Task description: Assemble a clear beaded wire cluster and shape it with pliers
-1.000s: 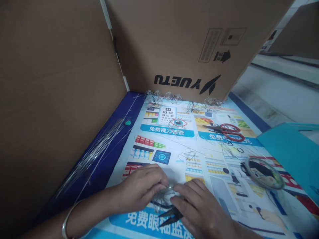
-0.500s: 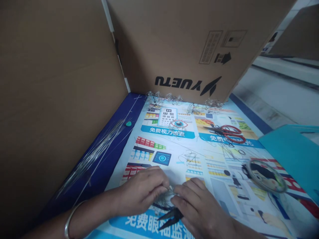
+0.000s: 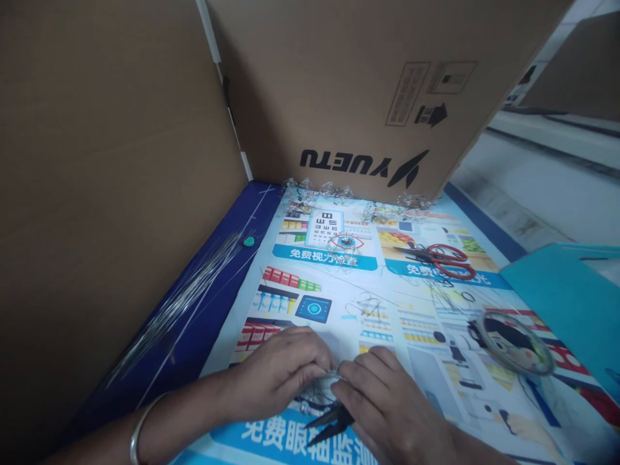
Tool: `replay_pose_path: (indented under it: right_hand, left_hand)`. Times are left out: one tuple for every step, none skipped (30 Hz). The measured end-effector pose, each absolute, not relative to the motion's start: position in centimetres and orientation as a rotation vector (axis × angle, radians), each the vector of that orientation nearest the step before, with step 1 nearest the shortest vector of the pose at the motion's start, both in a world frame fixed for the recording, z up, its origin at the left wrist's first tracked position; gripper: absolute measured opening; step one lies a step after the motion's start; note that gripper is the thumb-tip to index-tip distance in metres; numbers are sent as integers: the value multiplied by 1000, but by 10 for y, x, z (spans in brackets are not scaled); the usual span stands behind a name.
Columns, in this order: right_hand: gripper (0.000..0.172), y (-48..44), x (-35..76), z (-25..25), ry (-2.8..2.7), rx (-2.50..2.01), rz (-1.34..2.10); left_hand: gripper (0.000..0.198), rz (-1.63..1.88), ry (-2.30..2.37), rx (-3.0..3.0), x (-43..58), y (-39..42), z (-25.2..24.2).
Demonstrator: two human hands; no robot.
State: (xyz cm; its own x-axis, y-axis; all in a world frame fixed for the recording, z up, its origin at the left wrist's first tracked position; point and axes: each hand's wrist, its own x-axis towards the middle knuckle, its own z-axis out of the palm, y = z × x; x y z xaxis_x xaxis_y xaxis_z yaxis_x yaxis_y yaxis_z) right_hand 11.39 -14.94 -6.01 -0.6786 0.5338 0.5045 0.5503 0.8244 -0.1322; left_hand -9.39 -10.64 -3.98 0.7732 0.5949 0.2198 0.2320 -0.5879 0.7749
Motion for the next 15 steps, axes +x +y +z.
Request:
replay_pose_path:
  right_hand:
    - [20,-149,114,-60,-2467,-797,-41]
    - [20,-149,114,-60,-2462,-796,-45]
    - [21,-149,114,-60,-2459,-796,-50]
    - [21,-149,114,-60,-2453,-801,-54]
    - [21,-150,114,-59,-2452,-802,-55]
    - [22,-150,114,-59,-2454,-802,-55]
    - [22,-150,114,-59,-2457,-799,-55]
    - [22,-150,114,-60,-2458,-792,-57]
    - [22,-150,114,-60,-2450,-784,-63]
    - [21,-150,114,-61,-2439,-782,-71]
    - [21,-150,115,-62,-2435,-779,-74]
    - [22,-150,115,-63,-2433,-779,-73]
    - [22,-150,115,-64,-2436,-781,-70]
    - [22,-150,116,-64,-2443,-781,-65]
    - [22,-150,116,-65,-2452,-781,-59]
  left_hand:
    - [13,600,603,2200,-93,-106,-40]
    - [13,605,588,2211,-93,-105,-40]
    - [13,613,572,2221,-92,-105,-40]
    - [13,622,558,2227,-92,-105,-40]
    - [14,629,547,2231,-91,-105,-39]
    - [15,635,540,2231,-91,-105,-38]
    - [17,636,537,2229,-91,-105,-38]
    - [18,636,535,2226,-91,-105,-37]
    - [19,633,535,2223,-91,-105,-37]
    - [20,628,537,2220,-91,-105,-37]
    - [20,620,543,2216,-91,-105,-38]
    - [19,614,551,2210,-92,-105,-39]
    - [19,615,559,2203,-92,-104,-39]
    - [19,616,567,2197,-92,-104,-40]
    - [19,619,574,2194,-92,-104,-41]
